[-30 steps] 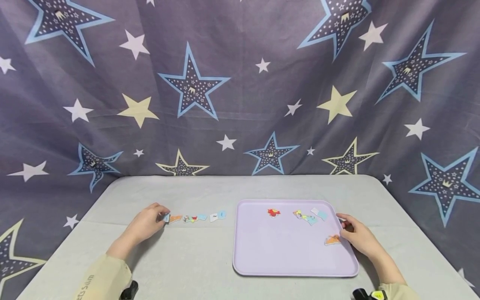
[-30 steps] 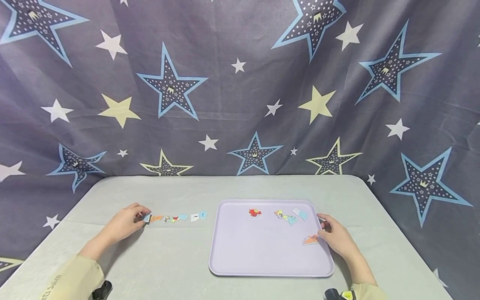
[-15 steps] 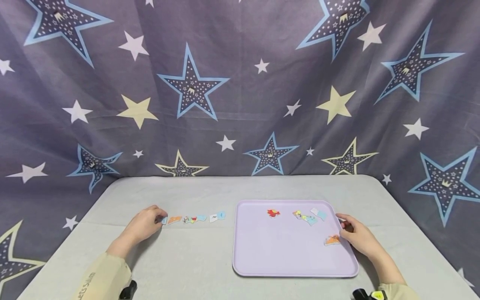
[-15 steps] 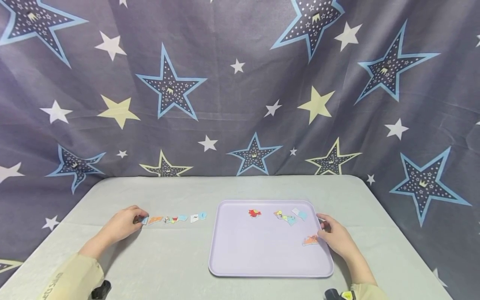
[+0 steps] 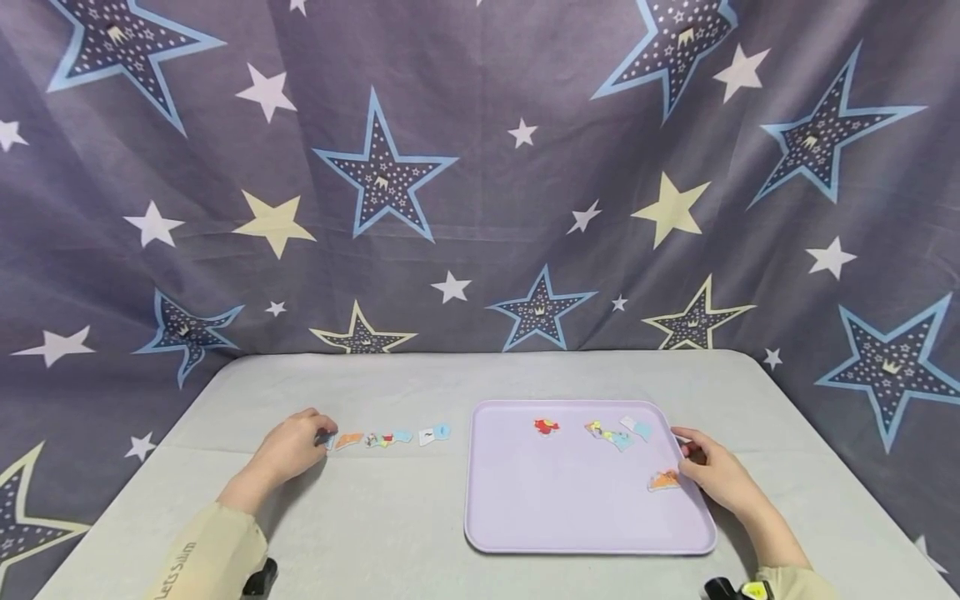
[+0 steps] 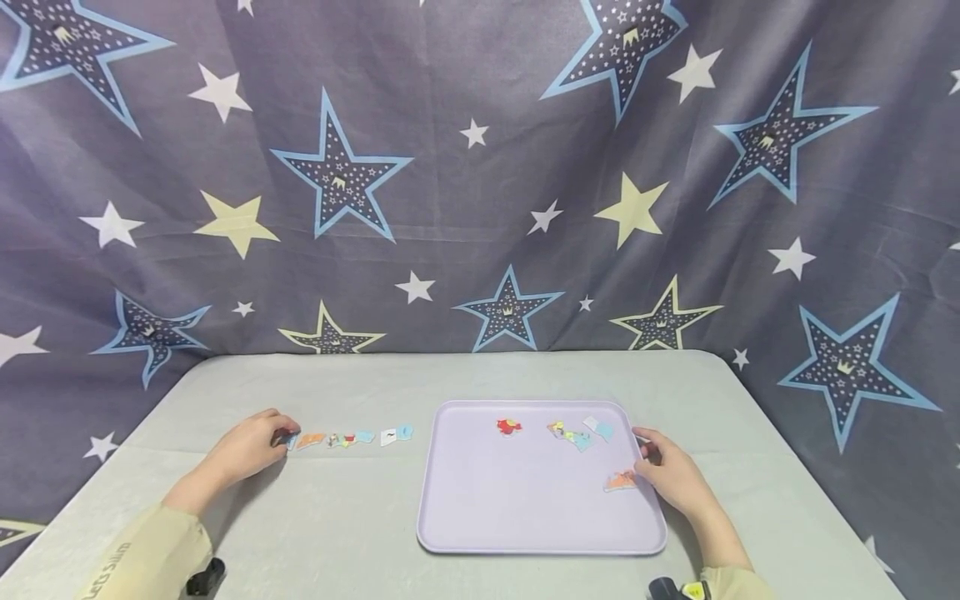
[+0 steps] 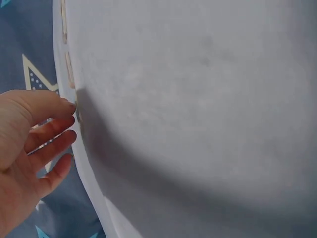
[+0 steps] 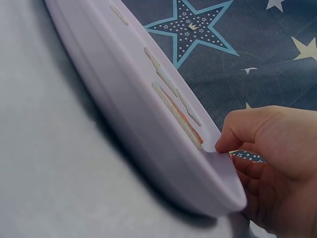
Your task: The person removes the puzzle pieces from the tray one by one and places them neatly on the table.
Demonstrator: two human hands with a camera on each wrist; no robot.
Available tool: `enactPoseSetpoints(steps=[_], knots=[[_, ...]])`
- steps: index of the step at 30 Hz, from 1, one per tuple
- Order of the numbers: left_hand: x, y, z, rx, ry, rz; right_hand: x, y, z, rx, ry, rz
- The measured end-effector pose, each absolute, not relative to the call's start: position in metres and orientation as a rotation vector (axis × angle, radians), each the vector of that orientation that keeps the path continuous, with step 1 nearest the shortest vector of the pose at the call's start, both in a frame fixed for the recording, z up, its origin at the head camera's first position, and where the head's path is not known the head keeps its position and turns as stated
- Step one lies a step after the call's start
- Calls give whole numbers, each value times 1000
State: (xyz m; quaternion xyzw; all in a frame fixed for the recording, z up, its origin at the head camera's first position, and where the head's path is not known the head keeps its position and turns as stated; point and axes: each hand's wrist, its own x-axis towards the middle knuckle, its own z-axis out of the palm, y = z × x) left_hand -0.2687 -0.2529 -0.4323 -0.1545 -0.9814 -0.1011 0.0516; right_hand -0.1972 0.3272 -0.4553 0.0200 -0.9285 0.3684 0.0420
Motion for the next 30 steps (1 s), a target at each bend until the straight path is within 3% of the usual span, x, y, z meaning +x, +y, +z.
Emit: enactPoseSetpoints(steps=[30], knots=[[-278, -98, -421, -819, -2830, -600, -197, 327, -456, 65, -2852, 1107]])
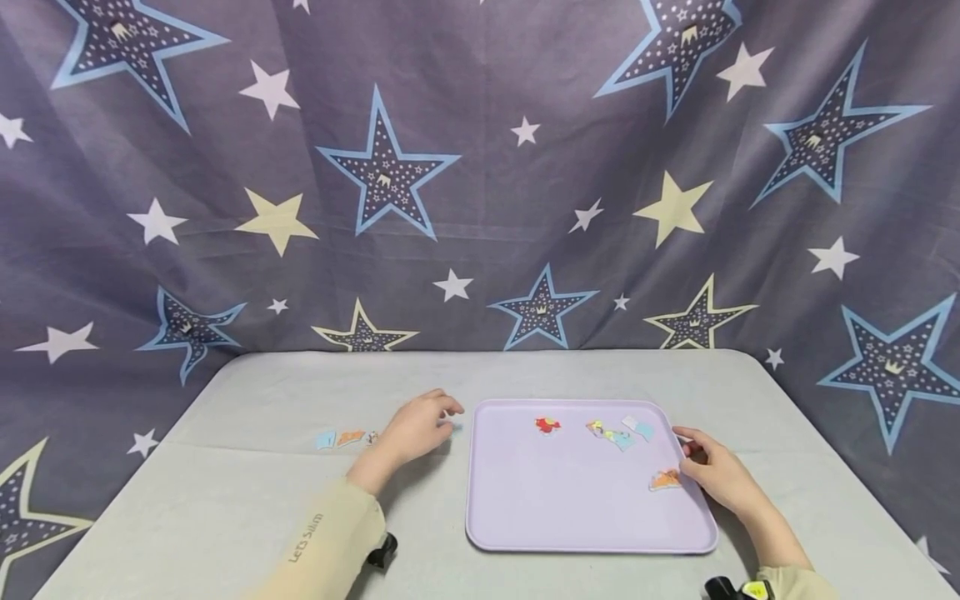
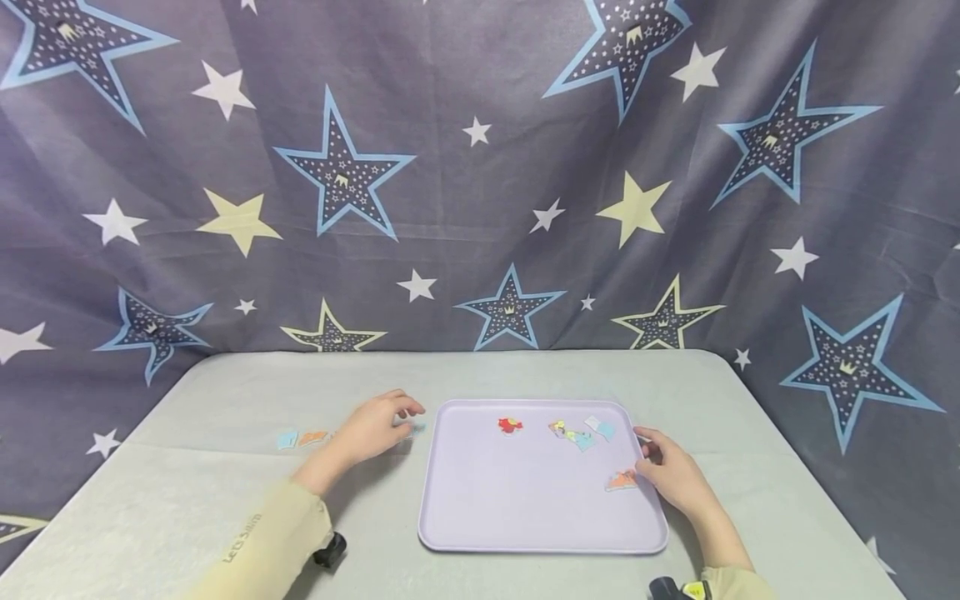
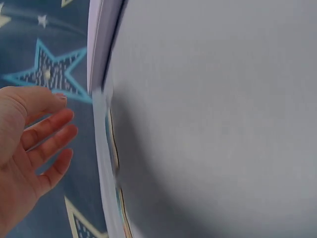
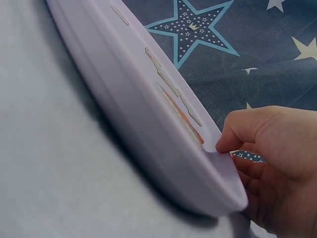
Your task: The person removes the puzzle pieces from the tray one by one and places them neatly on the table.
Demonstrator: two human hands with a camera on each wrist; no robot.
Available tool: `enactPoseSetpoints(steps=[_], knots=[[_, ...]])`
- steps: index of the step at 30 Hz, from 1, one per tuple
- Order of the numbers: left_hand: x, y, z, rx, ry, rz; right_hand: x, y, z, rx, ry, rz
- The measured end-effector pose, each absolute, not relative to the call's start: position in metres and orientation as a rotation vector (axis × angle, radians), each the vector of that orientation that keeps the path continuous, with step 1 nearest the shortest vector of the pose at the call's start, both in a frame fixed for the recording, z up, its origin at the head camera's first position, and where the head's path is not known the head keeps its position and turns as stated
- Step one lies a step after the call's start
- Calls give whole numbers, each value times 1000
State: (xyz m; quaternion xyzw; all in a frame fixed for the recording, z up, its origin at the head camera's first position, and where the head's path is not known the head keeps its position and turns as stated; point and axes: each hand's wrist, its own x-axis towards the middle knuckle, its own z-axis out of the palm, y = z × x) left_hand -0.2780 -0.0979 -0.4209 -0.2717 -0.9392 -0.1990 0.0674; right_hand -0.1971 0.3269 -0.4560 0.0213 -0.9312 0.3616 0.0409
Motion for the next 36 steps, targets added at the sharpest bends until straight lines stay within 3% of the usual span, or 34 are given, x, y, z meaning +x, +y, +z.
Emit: enactPoseSetpoints(steps=[22, 36], knots=[[-274, -7, -426, -1166, -2780, -337, -197, 328, -456, 91, -2817, 1144], [-276, 27, -432, -1187, -2915, -198, -197, 328, -457, 94, -2821, 1151]])
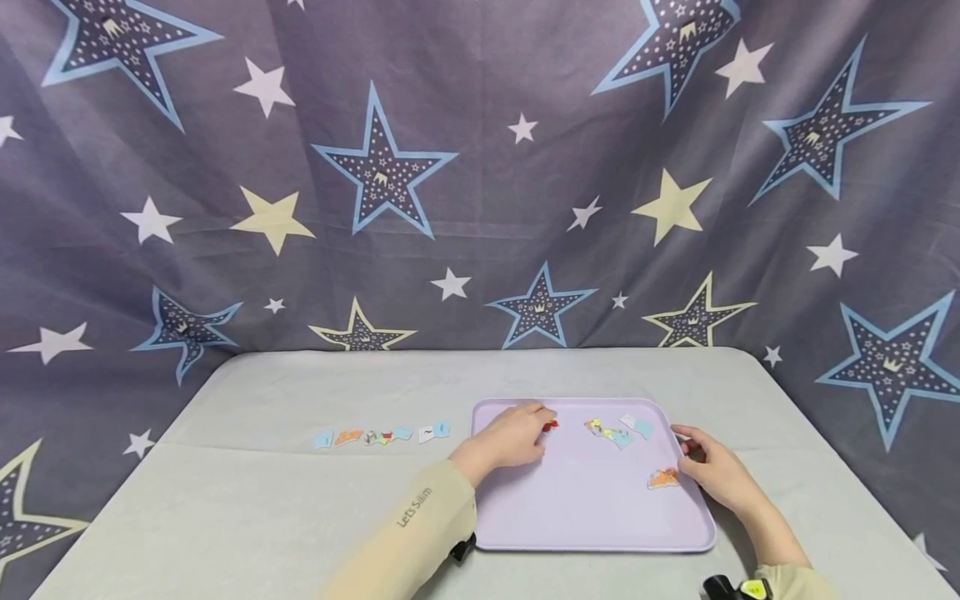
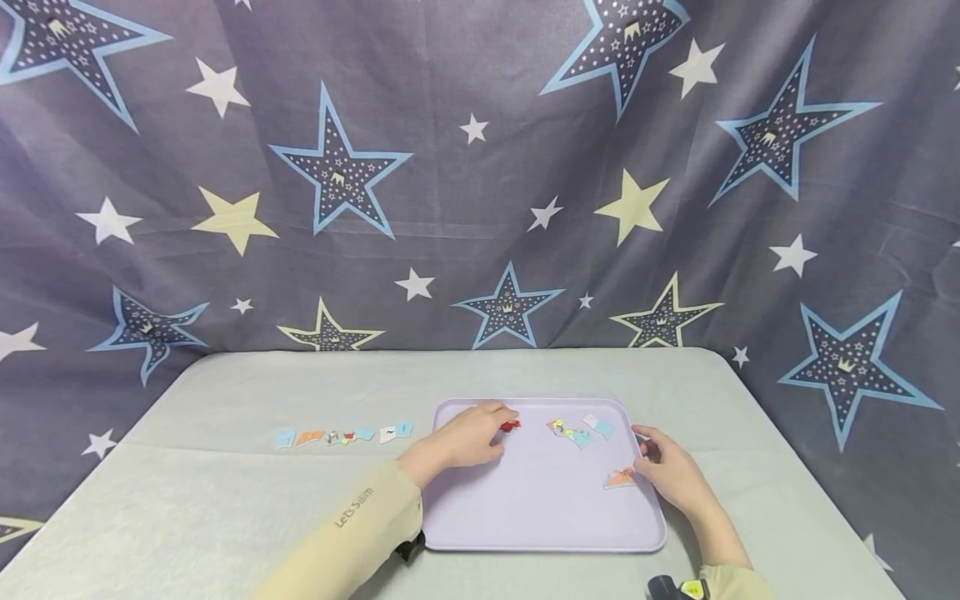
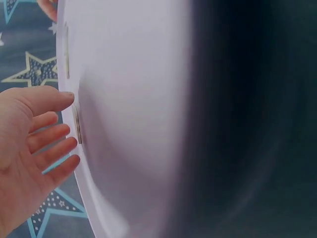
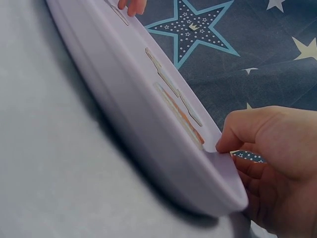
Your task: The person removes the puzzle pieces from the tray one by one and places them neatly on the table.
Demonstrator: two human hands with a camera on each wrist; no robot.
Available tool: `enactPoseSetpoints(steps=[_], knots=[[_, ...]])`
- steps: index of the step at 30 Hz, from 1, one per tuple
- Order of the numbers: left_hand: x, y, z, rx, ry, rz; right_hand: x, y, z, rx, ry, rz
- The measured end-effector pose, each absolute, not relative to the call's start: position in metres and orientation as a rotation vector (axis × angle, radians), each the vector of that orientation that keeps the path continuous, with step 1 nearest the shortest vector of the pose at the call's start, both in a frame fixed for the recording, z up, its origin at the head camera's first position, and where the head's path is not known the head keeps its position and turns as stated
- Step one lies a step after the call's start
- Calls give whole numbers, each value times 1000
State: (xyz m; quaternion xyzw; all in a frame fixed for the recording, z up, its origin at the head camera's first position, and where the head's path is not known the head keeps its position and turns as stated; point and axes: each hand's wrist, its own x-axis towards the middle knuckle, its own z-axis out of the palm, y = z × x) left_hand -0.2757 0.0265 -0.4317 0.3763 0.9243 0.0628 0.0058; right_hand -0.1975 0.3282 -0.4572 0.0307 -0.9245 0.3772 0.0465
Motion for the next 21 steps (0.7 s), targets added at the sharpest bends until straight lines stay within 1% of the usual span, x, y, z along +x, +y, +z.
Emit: enactPoseSetpoints(steps=[10, 18, 21], knots=[[-273, 29, -436, 1173, 2849, 157, -198, 327, -458, 99, -2824, 1139], [-274, 29, -436, 1327, 2904, 179, -198, 327, -458, 83, -2831, 1149], [-275, 29, -434, 1331, 2906, 230, -198, 328, -457, 83, -2827, 1144]])
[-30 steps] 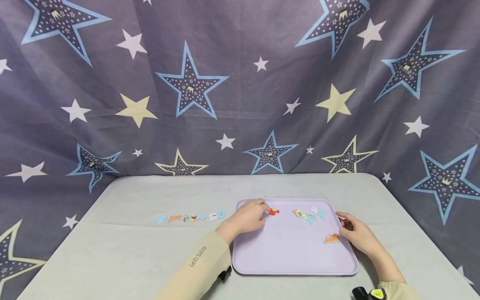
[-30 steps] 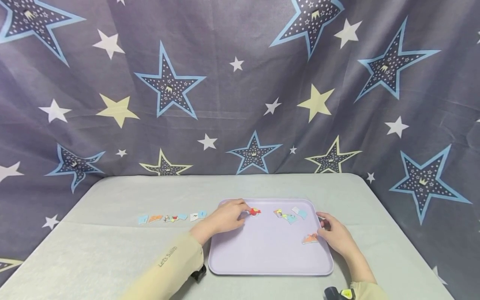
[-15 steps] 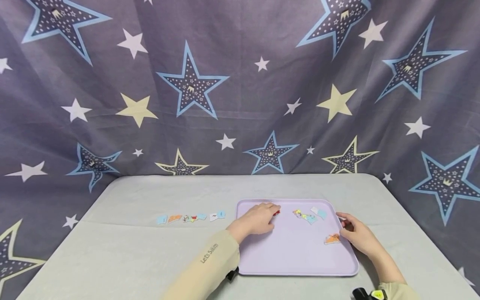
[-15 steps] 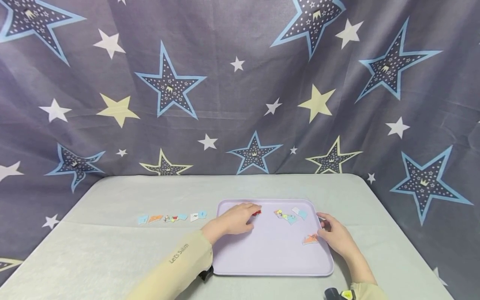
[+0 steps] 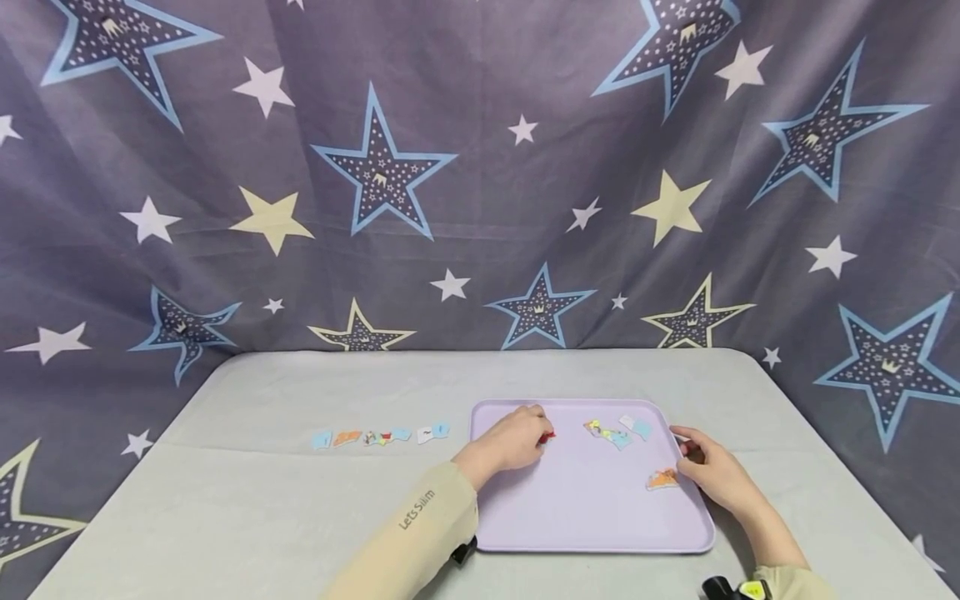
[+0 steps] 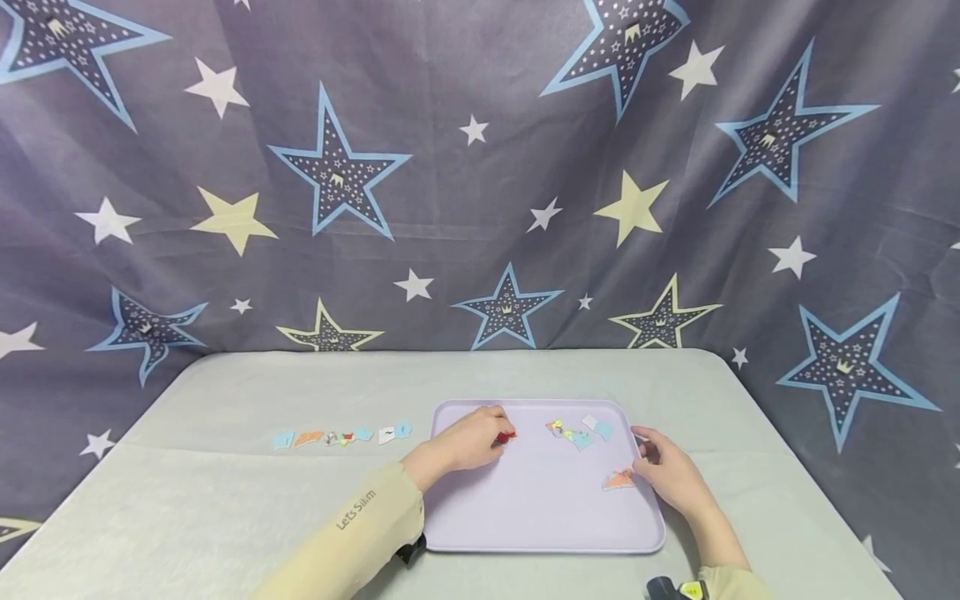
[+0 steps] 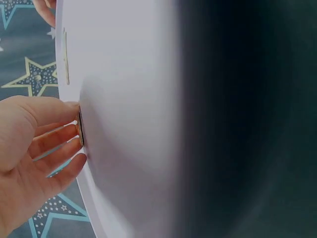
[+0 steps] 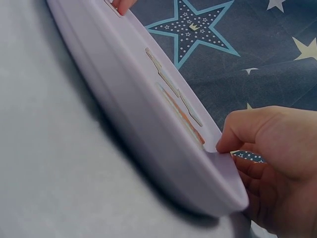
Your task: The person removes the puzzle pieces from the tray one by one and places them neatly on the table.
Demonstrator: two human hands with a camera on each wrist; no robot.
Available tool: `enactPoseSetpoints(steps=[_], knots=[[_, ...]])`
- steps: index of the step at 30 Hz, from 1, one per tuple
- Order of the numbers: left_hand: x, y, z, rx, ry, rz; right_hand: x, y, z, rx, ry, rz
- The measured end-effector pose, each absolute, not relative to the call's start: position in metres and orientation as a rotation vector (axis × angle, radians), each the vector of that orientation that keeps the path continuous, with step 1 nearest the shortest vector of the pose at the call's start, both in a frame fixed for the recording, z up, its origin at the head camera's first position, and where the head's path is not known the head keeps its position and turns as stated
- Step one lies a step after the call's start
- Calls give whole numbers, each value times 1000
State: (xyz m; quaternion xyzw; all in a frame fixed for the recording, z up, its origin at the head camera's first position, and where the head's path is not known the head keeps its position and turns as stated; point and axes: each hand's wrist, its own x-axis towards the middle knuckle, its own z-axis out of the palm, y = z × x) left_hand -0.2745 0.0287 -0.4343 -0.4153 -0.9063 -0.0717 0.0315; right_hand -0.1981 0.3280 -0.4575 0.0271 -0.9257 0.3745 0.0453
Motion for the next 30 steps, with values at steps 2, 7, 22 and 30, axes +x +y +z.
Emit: enactPoseSetpoints(steps=[2, 7, 22, 30], knots=[[-275, 29, -434, -1266, -2803, -243, -198, 328, -457, 84, -2824, 1141], [-273, 28, -434, -1226, -2844, -289, -197, 328, -458, 88, -2823, 1139], [-275, 23, -435, -1204, -2931, -516, -199, 328, -458, 70, -2849, 1115], [-274, 16, -435, -1265, -2857, -583, -198, 330, -456, 67, -2845, 1174]])
